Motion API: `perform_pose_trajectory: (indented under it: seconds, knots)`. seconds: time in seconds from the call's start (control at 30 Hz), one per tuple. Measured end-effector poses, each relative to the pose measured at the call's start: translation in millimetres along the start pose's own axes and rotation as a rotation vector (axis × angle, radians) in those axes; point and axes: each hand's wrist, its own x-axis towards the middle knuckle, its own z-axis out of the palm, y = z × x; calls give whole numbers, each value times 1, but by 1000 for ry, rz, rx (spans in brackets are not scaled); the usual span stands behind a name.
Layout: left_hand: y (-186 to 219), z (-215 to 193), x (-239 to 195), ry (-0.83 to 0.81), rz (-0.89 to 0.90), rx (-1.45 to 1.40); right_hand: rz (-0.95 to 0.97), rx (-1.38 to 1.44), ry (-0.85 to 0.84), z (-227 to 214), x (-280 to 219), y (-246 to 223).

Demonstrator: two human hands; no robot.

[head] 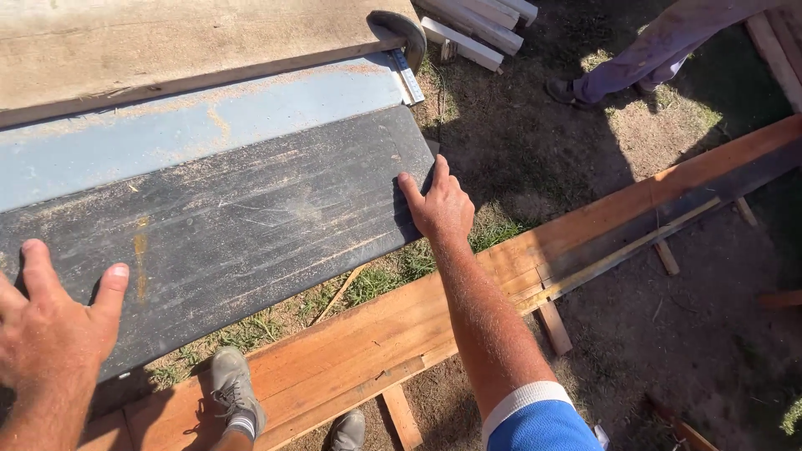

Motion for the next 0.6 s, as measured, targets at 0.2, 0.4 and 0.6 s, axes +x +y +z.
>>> perform_pose_trajectory:
  seconds: [0.2, 0.4, 0.6]
  knots:
    - [6, -12, -1, -56, -61, 17, 26, 6, -39, -6, -1, -4]
    - [7, -11, 1, -56, -81, 13, -5, -30, 1, -2, -1, -1]
    - [13, -29, 3, -234, -154, -18, 19, 10, -107, -16, -5, -2]
